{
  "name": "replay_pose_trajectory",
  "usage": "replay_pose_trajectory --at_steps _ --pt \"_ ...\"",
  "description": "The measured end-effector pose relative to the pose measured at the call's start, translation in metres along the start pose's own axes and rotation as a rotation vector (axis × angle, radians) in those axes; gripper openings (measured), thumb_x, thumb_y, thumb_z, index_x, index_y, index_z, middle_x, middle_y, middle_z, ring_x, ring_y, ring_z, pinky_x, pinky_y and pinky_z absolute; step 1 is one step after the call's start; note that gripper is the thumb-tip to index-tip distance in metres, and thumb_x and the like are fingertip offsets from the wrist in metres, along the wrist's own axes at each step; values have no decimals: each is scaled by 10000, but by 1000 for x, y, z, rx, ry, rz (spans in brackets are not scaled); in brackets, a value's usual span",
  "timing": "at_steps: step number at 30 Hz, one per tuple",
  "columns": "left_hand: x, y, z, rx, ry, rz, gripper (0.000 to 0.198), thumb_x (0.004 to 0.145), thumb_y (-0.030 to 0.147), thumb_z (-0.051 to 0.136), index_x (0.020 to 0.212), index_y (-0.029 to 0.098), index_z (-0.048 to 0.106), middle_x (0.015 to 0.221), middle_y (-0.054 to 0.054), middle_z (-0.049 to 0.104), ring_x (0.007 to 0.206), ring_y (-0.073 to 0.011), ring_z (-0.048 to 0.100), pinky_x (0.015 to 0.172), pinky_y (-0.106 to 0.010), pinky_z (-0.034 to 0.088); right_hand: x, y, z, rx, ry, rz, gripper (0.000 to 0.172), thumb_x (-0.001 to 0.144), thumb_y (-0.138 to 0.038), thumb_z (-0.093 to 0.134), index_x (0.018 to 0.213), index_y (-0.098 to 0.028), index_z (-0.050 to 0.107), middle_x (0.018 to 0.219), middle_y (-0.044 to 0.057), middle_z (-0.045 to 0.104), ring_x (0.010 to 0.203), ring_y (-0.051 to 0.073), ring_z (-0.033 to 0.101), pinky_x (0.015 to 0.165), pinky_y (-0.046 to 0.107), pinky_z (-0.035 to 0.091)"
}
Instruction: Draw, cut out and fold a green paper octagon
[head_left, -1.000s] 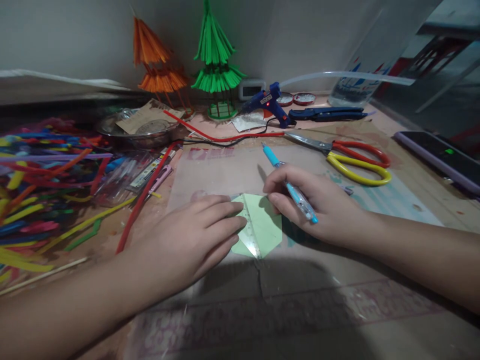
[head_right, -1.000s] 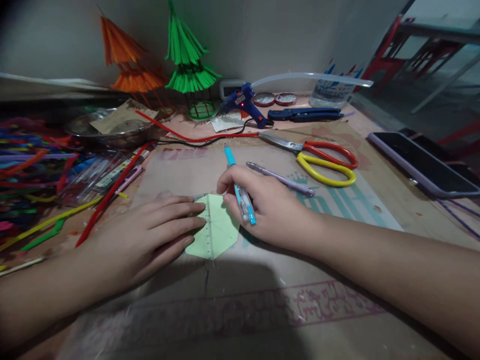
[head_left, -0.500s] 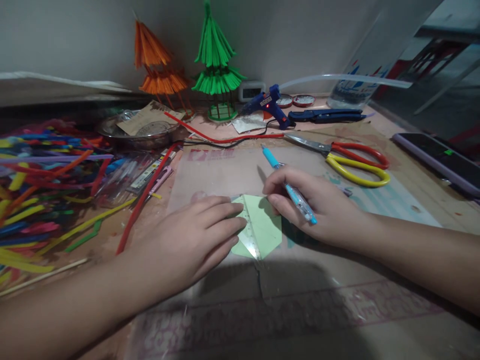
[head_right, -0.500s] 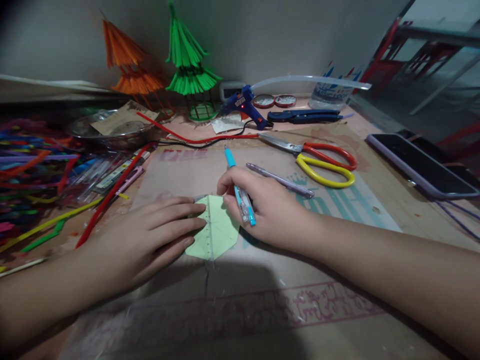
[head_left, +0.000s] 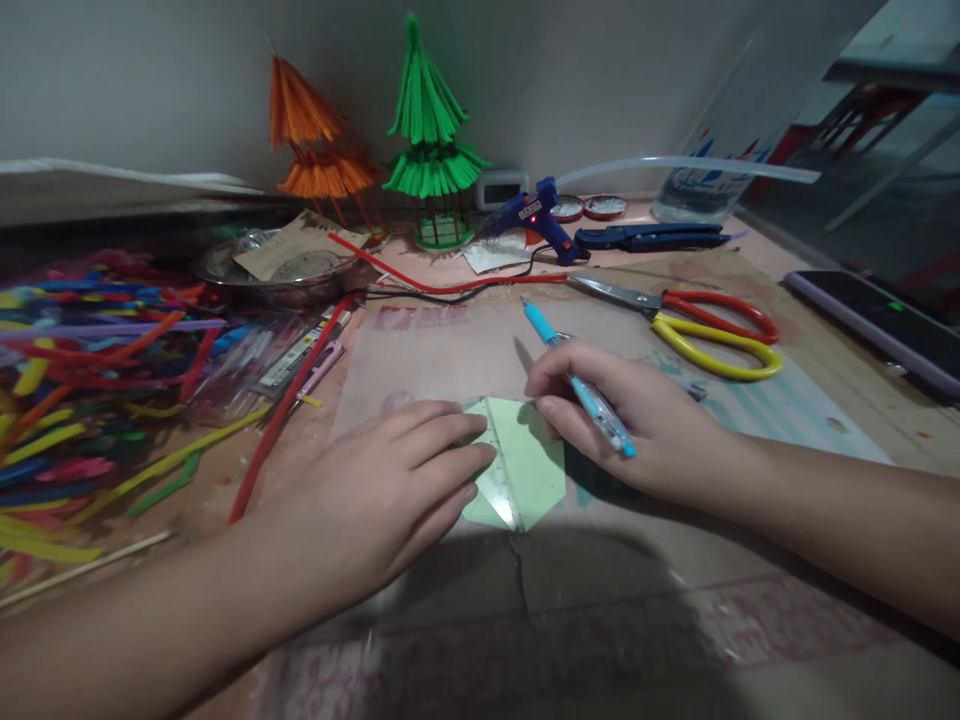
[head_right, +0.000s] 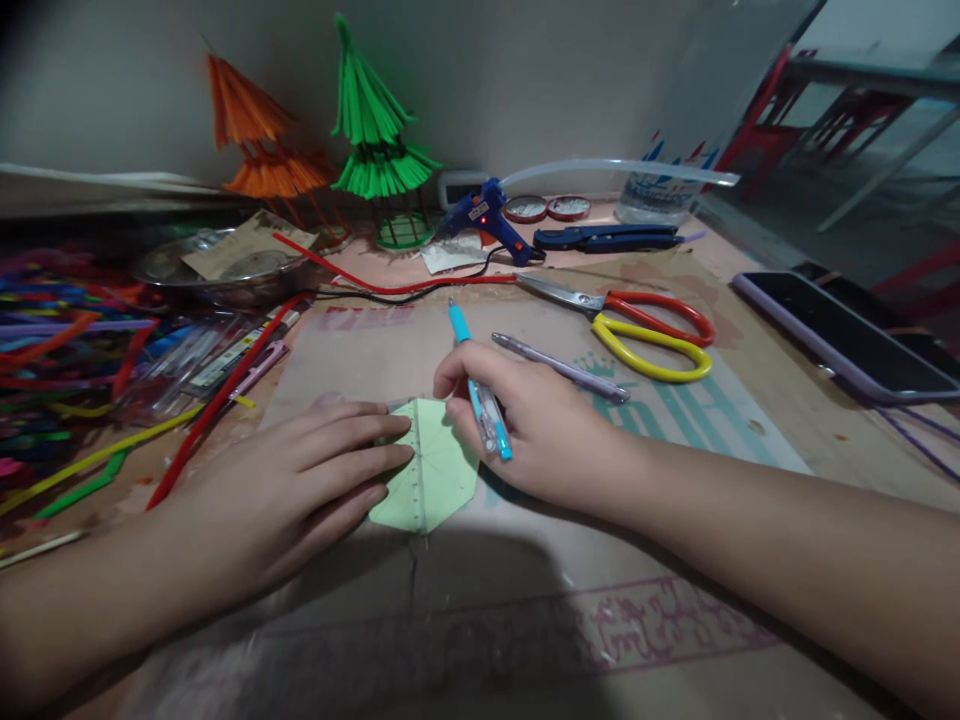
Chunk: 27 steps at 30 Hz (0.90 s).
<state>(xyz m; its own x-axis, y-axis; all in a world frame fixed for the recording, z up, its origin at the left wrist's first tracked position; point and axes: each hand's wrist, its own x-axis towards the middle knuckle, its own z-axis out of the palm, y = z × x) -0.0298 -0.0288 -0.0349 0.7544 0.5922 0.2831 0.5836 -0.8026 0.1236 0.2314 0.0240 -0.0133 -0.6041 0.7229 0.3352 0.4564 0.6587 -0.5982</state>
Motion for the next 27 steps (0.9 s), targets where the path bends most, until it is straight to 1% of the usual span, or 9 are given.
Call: replay_pose_trajectory --at_steps 6,10,14,16,18,20,23,25,27 --pt "0 -1 1 9 -10 17 297 1077 224 468 1340 174 597 1381 -107 662 1262 -324 596 1035 -529 547 -1 0 0 4 42 -56 60 929 -150 558 943 -193 597 817 3 669 689 138 618 622 257 475" --pt "1 -1 1 14 -6 13 293 1075 220 474 1332 177 607 1386 -104 666 1254 -324 603 1029 -534 550 -7 -2 -3 115 81 -133 89 1008 -207 549 978 -204 633 833 7 686 746 143 654 699 270 515" --pt "1 0 1 28 8 18 292 1072 218 482 1326 172 618 1383 -108 673 1249 -330 610 1025 -543 550 -14 0 -3 344 48 -57 369 1095 -437 443 1348 -240 627 909 24 723 858 195 702 808 348 555" --pt "2 0 1 29 14 23 291 1070 213 474 1314 159 625 1374 -116 678 1247 -331 612 1020 -534 555 -15 2 -1 422 84 -2 408 1104 -458 413 1408 -256 597 1021 40 743 920 206 711 833 367 565" --pt "2 1 0 23 11 22 290 1070 205 464 1302 156 629 1363 -117 680 1247 -323 612 1022 -522 556 -13 1 1 368 114 5 322 1092 -395 466 1301 -240 657 1080 48 751 955 200 712 853 358 564" --pt "3 1 0 19 0 14 287 1069 202 461 1297 162 630 1365 -113 675 1256 -318 605 1030 -519 551 -10 0 2 249 121 -16 182 1037 -299 563 1130 -215 694 1032 38 754 918 179 708 823 325 557" --pt "3 0 -1 18 -8 17 285 1069 206 461 1297 167 627 1350 -116 678 1249 -321 605 1022 -520 551 -6 -2 4 156 174 1 39 935 -234 663 939 -209 633 839 -7 700 703 129 633 622 260 498" --pt "3 0 -1 22 -7 23 280 1071 213 459 1292 162 624 1326 -122 687 1230 -326 613 1011 -525 555 -5 -2 5 172 199 43 81 914 -229 666 900 -218 587 777 -23 652 629 117 576 543 247 449" --pt "3 0 0 25 -4 21 278 1074 215 456 1292 162 619 1327 -122 686 1228 -328 613 1009 -530 554 -5 0 5 221 175 79 52 935 -229 626 980 -221 601 794 -17 648 645 128 588 557 257 461"
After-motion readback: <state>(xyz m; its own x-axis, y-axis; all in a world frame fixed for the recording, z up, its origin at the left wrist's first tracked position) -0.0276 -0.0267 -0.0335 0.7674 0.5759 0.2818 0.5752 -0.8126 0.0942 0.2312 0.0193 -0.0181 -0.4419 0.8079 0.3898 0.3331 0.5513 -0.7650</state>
